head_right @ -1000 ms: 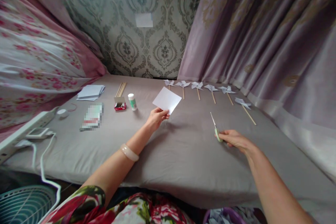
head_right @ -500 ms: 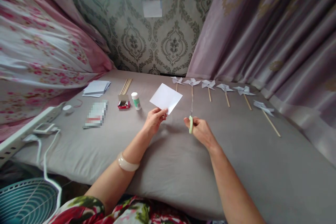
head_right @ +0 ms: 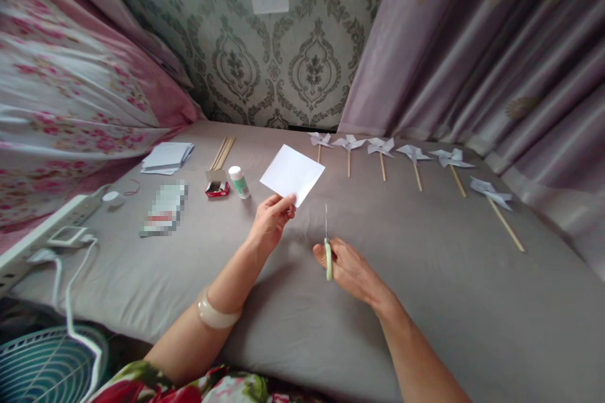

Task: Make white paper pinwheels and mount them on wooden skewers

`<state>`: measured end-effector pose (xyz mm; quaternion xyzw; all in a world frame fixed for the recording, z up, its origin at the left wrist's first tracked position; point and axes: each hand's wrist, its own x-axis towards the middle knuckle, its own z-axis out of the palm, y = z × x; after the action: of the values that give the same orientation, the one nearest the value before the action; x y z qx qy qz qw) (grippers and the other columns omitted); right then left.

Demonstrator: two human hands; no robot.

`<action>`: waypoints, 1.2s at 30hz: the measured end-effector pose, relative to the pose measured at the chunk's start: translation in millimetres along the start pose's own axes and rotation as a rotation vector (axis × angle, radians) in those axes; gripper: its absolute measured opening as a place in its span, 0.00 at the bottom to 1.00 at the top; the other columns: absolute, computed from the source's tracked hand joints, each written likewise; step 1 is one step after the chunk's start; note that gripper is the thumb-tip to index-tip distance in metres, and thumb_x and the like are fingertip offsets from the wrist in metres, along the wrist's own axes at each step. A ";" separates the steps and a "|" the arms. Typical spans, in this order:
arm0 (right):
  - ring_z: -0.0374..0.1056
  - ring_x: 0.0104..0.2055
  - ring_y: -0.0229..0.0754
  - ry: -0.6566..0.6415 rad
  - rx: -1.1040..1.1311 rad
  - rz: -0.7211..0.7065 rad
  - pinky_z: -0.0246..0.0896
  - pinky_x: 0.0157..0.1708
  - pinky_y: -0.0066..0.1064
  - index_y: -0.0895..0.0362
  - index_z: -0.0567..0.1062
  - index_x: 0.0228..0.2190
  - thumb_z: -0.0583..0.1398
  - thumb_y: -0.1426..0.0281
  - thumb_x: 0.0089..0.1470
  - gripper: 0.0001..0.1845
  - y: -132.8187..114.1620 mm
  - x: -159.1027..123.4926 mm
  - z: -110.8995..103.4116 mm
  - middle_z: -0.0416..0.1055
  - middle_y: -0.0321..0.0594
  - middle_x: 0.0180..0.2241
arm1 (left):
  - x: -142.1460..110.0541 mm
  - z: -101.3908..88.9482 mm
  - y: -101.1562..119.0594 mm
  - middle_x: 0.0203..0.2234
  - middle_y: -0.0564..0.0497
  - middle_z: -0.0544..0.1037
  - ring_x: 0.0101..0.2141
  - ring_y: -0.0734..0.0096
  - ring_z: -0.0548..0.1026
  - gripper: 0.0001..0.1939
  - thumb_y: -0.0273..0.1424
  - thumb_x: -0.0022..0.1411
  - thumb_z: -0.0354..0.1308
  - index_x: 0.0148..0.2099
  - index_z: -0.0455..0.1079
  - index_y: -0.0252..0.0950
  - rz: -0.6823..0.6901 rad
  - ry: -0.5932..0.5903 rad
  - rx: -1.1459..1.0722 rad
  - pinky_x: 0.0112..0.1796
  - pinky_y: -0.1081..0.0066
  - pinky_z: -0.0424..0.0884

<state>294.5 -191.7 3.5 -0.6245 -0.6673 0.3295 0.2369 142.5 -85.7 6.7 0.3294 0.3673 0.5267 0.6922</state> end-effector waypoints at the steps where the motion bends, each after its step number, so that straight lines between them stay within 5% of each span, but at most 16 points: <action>1: 0.56 0.26 0.37 -0.015 0.012 -0.004 0.51 0.26 0.30 0.56 0.63 0.21 0.43 0.43 0.55 0.32 -1.6 -1.2 0.7 0.60 0.36 0.24 | -1.5 1.2 1.0 0.17 0.55 0.68 0.21 0.80 0.65 0.16 0.34 0.39 0.70 0.22 0.64 0.33 -0.001 -0.001 -0.002 0.24 0.76 0.59; 13: 0.53 0.24 0.34 -0.059 0.061 -0.033 0.49 0.24 0.28 0.56 0.59 0.21 0.45 0.44 0.56 0.29 -8.2 -5.8 8.2 0.58 0.33 0.22 | -13.5 7.6 2.3 0.18 0.53 0.71 0.20 0.81 0.66 0.13 0.34 0.44 0.68 0.21 0.68 0.33 0.099 -0.028 0.099 0.24 0.76 0.62; 36: 0.51 0.25 0.34 -0.033 0.199 -0.019 0.47 0.24 0.28 0.57 0.60 0.21 0.50 0.44 0.54 0.28 -8.9 -6.7 7.2 0.56 0.32 0.21 | -30.4 19.5 -8.5 0.19 0.51 0.74 0.22 0.76 0.71 0.13 0.37 0.43 0.69 0.24 0.73 0.33 0.044 -0.105 0.150 0.28 0.73 0.68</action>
<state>284.1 -199.4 5.9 -0.5860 -0.6408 0.4024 0.2897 158.0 -118.5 14.5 0.4154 0.3616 0.4948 0.6722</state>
